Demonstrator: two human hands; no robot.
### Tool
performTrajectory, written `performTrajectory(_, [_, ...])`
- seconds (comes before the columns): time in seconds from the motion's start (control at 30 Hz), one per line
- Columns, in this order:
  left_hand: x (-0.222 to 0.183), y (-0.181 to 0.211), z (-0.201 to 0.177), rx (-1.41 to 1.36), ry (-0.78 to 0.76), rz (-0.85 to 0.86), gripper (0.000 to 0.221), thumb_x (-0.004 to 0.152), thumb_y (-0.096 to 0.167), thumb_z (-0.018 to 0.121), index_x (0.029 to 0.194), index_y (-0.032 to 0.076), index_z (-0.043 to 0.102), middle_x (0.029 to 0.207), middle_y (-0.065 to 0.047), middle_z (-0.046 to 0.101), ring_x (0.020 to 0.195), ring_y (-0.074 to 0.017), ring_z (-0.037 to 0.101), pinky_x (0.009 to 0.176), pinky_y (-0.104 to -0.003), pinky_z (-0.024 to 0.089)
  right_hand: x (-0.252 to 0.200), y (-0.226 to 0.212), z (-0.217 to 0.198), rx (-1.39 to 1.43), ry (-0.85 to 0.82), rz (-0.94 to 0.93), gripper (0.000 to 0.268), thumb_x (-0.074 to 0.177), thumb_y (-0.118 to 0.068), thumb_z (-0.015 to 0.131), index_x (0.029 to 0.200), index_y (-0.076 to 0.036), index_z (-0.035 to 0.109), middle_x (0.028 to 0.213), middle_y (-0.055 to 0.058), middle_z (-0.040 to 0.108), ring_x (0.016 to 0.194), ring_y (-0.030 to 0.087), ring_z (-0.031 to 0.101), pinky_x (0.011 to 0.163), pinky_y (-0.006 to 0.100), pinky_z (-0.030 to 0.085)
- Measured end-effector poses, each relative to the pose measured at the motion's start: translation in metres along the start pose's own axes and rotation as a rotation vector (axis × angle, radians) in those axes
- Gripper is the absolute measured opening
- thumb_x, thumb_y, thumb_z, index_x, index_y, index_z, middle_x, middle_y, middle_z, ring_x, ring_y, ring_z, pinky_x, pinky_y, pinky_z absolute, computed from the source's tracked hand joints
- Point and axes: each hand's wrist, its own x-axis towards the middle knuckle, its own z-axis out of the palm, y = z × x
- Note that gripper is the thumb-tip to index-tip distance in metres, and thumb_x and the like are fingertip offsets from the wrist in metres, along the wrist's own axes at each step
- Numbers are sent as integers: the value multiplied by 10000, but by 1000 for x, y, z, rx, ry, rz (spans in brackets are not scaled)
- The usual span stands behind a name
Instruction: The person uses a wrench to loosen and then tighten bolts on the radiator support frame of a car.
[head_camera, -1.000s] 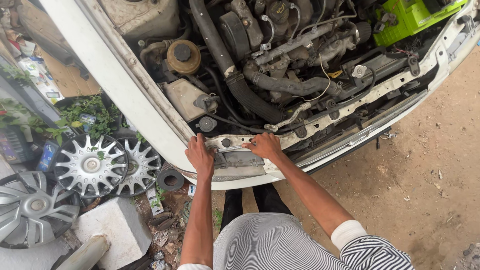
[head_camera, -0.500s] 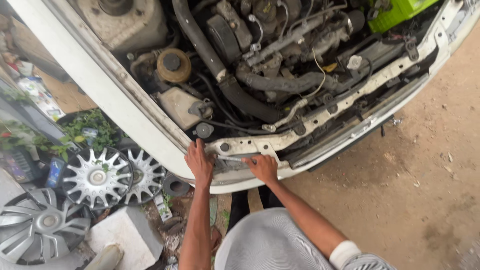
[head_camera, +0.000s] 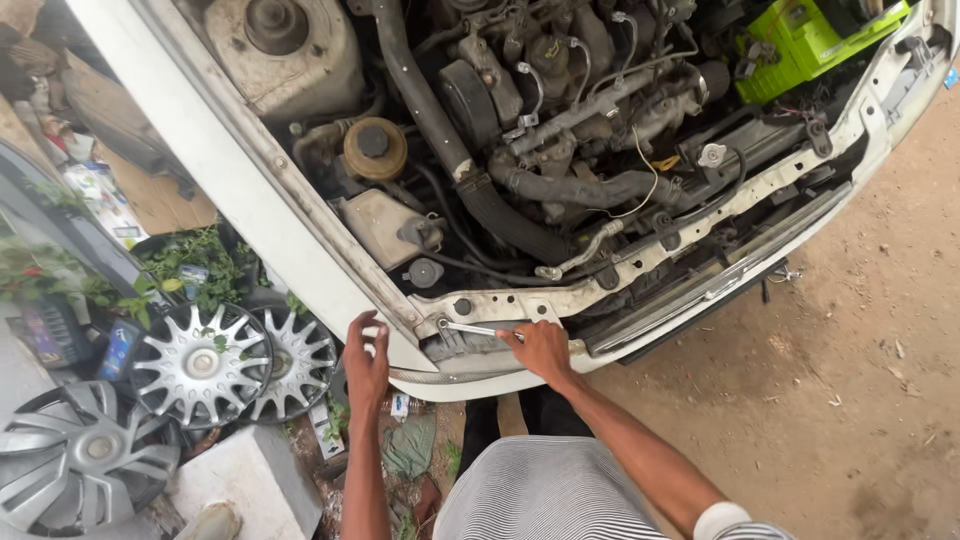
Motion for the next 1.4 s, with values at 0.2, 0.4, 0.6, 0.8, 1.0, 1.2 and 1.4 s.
performTrajectory(0.2, [-35,-43,-19,-59,-129,-210,441,1054,326,545,1414,71,554,1161,-100,705,907,-151,646,785,-346,545,24,38,22,190,151,-260,655,931,-675,599,704,-94,799,358,14,496,338,138,441,396,335,381])
performTrajectory(0.4, [-59,-53,-9,-217,-151,-217,453,1044,298,533,1430,61,517,1080,-105,720,803,-152,599,719,-356,522,-6,-2,48,973,-57,110,613,1005,-624,565,640,-132,571,489,-58,417,405,109,344,404,328,271])
performTrajectory(0.6, [-65,-37,8,-196,-216,-176,433,1024,267,553,1421,96,527,1170,-77,721,883,-179,638,762,-352,549,-60,7,19,1034,-61,-93,633,1081,-549,587,697,-53,498,588,-26,400,537,105,329,500,308,280])
performTrajectory(0.8, [-77,-18,33,416,-283,277,589,925,257,643,1487,185,484,1431,-36,589,1139,-334,574,975,-473,464,-201,106,1,478,95,392,568,1037,-487,586,793,10,708,592,72,528,562,176,472,557,396,377])
performTrajectory(1.0, [-68,-23,81,831,-187,507,681,918,393,627,1538,222,402,1578,-8,445,1345,-372,455,1055,-585,383,-423,160,43,644,276,1366,563,920,-591,569,1001,-73,775,735,109,679,701,261,606,673,441,462])
performTrajectory(1.2, [-59,-22,103,1121,-450,365,780,951,544,557,1624,313,237,1658,-63,346,1368,-319,427,1049,-541,376,-494,188,130,571,159,1234,499,923,-553,476,1188,-196,701,784,128,717,748,332,661,690,483,499])
performTrajectory(1.4, [-47,-14,115,1438,-568,447,879,959,669,506,1661,338,92,1652,-127,307,1432,-308,379,1082,-501,338,-457,202,129,381,350,910,517,1010,-553,401,976,-173,751,674,133,676,649,315,622,667,457,485])
